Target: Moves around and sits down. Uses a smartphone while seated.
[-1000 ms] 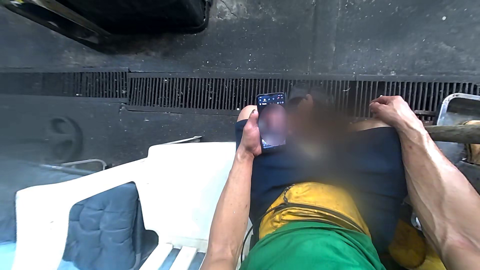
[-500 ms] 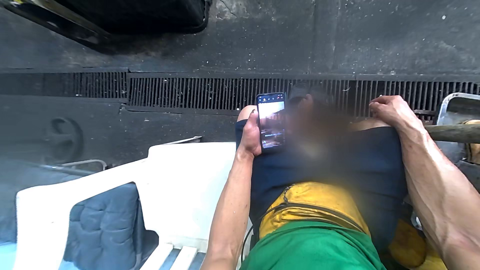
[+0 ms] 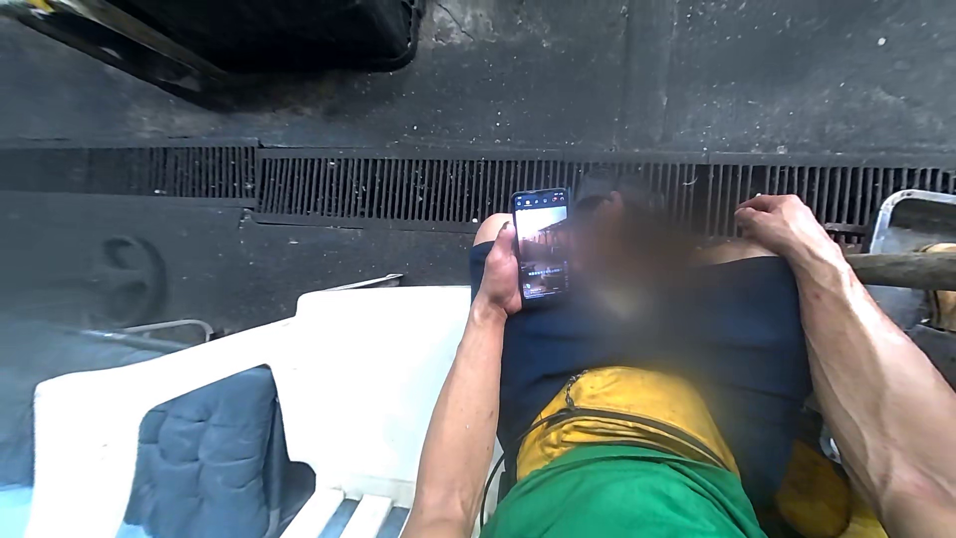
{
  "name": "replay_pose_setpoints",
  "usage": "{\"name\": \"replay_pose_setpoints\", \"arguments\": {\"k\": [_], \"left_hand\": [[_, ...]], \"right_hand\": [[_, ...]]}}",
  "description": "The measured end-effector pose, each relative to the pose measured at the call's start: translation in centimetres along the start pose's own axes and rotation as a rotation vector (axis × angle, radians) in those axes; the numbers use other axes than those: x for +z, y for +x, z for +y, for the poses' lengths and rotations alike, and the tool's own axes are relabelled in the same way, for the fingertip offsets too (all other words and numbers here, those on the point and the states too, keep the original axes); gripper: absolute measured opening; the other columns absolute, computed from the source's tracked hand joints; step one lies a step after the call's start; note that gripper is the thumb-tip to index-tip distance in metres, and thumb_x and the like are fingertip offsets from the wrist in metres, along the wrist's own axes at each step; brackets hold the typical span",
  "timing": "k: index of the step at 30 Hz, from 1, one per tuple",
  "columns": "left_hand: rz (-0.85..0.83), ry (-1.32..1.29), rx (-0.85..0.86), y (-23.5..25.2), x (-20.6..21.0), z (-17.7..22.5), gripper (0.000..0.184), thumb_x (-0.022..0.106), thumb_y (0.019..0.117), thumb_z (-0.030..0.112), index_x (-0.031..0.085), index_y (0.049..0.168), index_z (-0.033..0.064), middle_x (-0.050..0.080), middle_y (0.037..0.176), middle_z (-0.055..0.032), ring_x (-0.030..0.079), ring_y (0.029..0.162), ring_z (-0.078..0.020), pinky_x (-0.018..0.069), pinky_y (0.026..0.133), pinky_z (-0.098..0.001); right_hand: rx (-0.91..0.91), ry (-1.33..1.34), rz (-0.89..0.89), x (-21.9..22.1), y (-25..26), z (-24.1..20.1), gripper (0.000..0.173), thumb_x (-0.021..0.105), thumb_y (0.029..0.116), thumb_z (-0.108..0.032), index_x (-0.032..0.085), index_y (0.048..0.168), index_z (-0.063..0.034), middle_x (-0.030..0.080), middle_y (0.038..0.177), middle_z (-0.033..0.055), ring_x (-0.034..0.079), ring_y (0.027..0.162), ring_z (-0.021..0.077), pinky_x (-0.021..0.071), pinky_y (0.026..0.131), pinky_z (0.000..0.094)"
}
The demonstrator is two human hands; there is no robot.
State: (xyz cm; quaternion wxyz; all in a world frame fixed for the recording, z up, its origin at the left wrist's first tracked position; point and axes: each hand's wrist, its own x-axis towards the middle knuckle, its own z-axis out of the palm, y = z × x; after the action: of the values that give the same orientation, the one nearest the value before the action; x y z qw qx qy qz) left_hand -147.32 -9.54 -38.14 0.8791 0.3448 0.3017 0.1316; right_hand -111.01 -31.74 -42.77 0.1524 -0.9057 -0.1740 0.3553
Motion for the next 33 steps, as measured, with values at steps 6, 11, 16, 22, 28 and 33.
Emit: {"name": "replay_pose_setpoints", "arguments": {"k": [6,11,16,22,28,33], "left_hand": [[-0.026,-0.014,0.012,0.07,-0.13,-0.10,0.069,0.022,0.1004,0.069,0.062,0.129,0.0215,0.071,0.114,-0.0139,0.071,0.099,-0.0302,0.0599,0.081,-0.0522],[-0.056,-0.029,0.014,0.12,-0.22,-0.13,0.067,0.024,0.1003,0.069,0.061,0.131,0.0225,0.070,0.114,-0.0133,0.071,0.099,-0.0295,0.0599,0.081,-0.0513],[-0.058,-0.034,0.013,0.08,-0.23,-0.15,0.067,0.025,0.0999,0.070,0.061,0.130,0.0228,0.070,0.113,-0.0130,0.071,0.099,-0.0293,0.0601,0.080,-0.0512],[-0.060,-0.039,0.021,0.08,-0.22,-0.12,0.068,0.022,0.1009,0.069,0.061,0.130,0.0218,0.070,0.114,-0.0131,0.071,0.099,-0.0293,0.0600,0.081,-0.0510],[-0.035,-0.032,0.019,0.10,0.04,0.00,0.065,0.023,0.1014,0.067,0.063,0.127,0.0216,0.071,0.112,-0.0120,0.071,0.098,-0.0279,0.0600,0.080,-0.0508],[-0.041,-0.024,0.020,0.06,0.05,0.02,0.065,0.023,0.1015,0.067,0.061,0.130,0.0228,0.071,0.114,-0.0114,0.071,0.099,-0.0277,0.0601,0.081,-0.0512]], "right_hand": [[-0.007,-0.006,0.011,0.06,0.13,0.07,0.034,0.053,0.1043,-0.031,0.073,0.118,-0.0079,0.070,0.112,0.0271,0.065,0.107,0.0483,0.0438,0.090,0.0740],[-0.008,-0.007,-0.001,0.06,0.22,0.18,0.034,0.052,0.1045,-0.031,0.073,0.119,-0.0075,0.070,0.112,0.0270,0.065,0.106,0.0476,0.0442,0.090,0.0733],[-0.012,0.001,0.008,0.15,0.26,0.30,0.035,0.052,0.1037,-0.031,0.073,0.118,-0.0071,0.070,0.110,0.0269,0.066,0.104,0.0473,0.0447,0.089,0.0734],[-0.017,-0.002,0.003,0.11,0.23,0.23,0.035,0.052,0.1038,-0.031,0.073,0.119,-0.0069,0.070,0.112,0.0270,0.066,0.106,0.0471,0.0444,0.090,0.0736],[-0.022,-0.004,0.003,0.08,0.32,0.34,0.035,0.052,0.1042,-0.031,0.073,0.118,-0.0065,0.070,0.113,0.0271,0.066,0.107,0.0471,0.0449,0.091,0.0729],[-0.027,-0.004,0.001,0.02,0.24,0.34,0.035,0.052,0.1041,-0.031,0.073,0.119,-0.0071,0.070,0.113,0.0271,0.065,0.108,0.0481,0.0438,0.090,0.0743]]}}
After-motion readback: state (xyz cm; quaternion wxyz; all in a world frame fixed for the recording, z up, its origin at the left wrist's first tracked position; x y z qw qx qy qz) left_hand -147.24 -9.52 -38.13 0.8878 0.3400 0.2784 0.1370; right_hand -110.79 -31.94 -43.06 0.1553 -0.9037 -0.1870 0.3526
